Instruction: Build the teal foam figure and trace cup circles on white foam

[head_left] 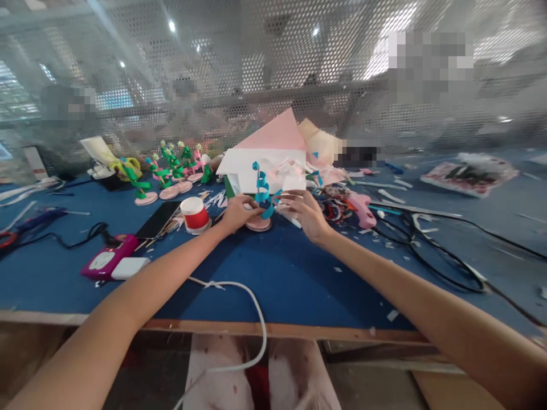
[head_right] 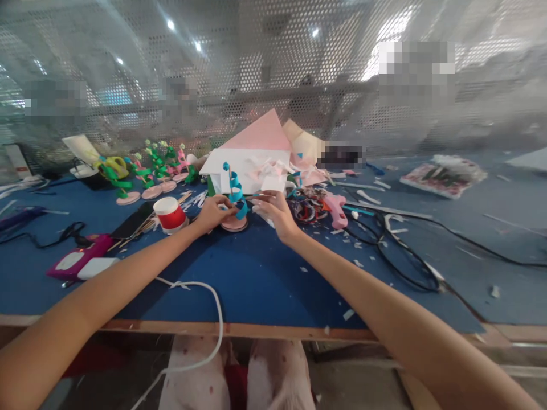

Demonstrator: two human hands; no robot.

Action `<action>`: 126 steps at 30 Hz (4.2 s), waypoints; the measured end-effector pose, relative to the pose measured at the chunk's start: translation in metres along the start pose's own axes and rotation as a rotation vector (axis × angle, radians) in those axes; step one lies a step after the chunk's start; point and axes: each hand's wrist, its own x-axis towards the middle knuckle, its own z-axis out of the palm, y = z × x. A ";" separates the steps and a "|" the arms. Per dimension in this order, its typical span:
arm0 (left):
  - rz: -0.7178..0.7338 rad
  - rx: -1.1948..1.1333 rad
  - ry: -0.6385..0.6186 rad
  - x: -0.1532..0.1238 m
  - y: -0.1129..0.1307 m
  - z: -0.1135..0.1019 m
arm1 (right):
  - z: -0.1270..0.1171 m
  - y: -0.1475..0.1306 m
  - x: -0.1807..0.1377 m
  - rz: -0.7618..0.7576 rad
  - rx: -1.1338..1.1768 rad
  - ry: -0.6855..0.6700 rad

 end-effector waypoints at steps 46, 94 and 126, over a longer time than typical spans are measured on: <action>0.074 0.028 -0.074 0.004 -0.004 0.001 | -0.008 -0.001 -0.006 -0.267 -0.828 -0.246; 0.380 0.195 -0.094 -0.009 0.000 0.001 | -0.006 0.002 -0.002 -0.211 -1.040 -0.284; 0.225 0.089 -0.053 -0.002 -0.003 -0.001 | -0.006 -0.002 -0.004 -0.195 -1.024 -0.310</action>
